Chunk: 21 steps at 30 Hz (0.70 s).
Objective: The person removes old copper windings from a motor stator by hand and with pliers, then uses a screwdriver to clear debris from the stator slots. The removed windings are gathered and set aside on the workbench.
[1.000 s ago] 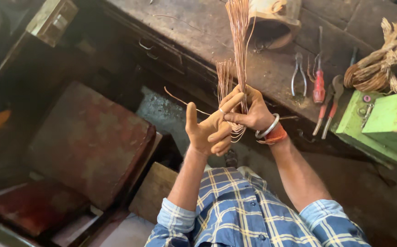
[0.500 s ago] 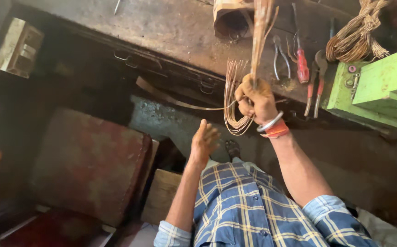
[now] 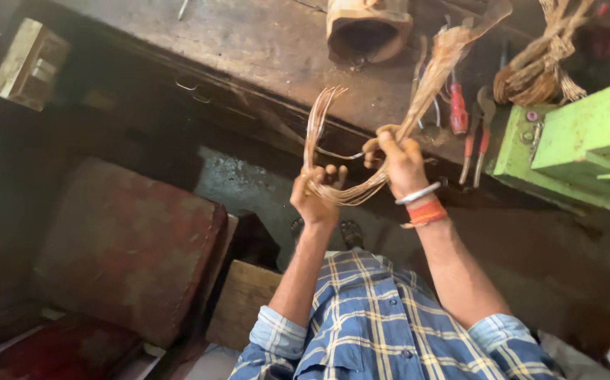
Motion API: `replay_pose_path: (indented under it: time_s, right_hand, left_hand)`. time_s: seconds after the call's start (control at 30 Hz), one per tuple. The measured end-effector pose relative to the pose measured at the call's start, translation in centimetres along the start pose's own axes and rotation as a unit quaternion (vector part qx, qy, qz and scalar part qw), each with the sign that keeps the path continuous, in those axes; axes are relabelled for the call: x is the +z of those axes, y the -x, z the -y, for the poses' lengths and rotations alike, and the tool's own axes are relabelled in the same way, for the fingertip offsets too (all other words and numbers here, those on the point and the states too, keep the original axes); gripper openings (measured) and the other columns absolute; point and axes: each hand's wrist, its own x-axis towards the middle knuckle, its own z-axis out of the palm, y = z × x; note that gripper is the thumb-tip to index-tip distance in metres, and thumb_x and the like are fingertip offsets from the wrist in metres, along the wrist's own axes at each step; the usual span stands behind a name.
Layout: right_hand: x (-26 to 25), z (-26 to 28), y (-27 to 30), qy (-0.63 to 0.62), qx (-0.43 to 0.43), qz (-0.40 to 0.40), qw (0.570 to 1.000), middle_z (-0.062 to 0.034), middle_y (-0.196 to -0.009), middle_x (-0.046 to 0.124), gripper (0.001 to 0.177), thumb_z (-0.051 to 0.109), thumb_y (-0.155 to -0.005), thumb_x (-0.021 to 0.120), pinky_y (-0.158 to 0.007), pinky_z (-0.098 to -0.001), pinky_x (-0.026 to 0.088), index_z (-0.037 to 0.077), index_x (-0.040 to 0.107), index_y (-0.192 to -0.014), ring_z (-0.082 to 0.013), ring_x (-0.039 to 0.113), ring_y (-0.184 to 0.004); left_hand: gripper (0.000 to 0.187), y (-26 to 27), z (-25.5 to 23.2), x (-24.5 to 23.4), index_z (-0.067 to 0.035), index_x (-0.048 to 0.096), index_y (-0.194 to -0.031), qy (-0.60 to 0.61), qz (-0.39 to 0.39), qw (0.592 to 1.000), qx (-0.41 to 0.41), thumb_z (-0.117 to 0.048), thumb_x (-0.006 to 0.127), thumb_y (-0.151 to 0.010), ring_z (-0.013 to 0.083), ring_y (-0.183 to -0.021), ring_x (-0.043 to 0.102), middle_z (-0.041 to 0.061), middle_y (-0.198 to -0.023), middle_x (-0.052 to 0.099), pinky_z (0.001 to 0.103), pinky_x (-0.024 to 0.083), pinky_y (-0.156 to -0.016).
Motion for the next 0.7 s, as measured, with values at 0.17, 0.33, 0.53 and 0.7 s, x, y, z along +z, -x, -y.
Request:
replay_pose_path:
  time_s: [0.17,0.33,0.53,0.7]
  right_hand:
    - [0.3,-4.5,-0.8,-0.031,0.0,-0.059,0.998,-0.007,-0.08,0.067,0.016,0.018,-0.107,0.059,-0.065,-0.0284,0.049,0.005,0.061,-0.116,-0.0145,0.062,-0.07]
    - [1.5,-4.4,-1.0,-0.162,0.039,-0.043,0.985,-0.0019,-0.069,0.057,0.015,0.018,-0.101,0.062,-0.065,-0.0356,0.054,0.005,0.061,-0.108,-0.0203,0.065,-0.066]
    - [3.4,-3.4,1.0,-0.267,0.005,0.004,0.964,0.0002,-0.071,0.051,0.022,0.029,-0.103,0.06,-0.077,-0.0403,0.054,0.007,0.06,-0.107,-0.0168,0.054,-0.067]
    - [2.7,-4.8,-1.1,-0.445,0.057,0.016,0.894,0.005,-0.059,0.036,0.056,0.065,-0.103,0.044,-0.052,-0.0306,0.041,0.013,0.054,-0.084,-0.0106,0.039,-0.051]
  left_hand:
    - [0.031,-1.9,-0.1,3.1,-0.012,0.059,-0.091,-0.212,-0.122,0.964,0.104,-0.036,0.079,-0.092,0.0061,-0.049,0.043,-0.007,-0.06,0.044,0.025,0.047,-0.05]
    - [0.043,-3.7,0.3,3.0,-0.013,0.049,-0.076,-0.296,-0.171,0.909,0.237,-0.023,0.088,-0.09,0.0056,-0.05,0.045,-0.006,-0.062,0.046,0.025,0.047,-0.051]
    - [0.016,-4.6,-0.2,3.4,-0.017,0.062,-0.084,-0.161,-0.262,0.933,0.188,-0.026,0.073,-0.091,0.0049,-0.054,0.054,-0.005,-0.064,0.054,0.026,0.05,-0.05]
    - [0.028,-3.8,1.0,3.6,-0.012,0.052,-0.074,-0.13,-0.001,0.977,0.172,-0.018,0.068,-0.097,0.0055,-0.046,0.039,-0.006,-0.061,0.045,0.022,0.031,-0.038]
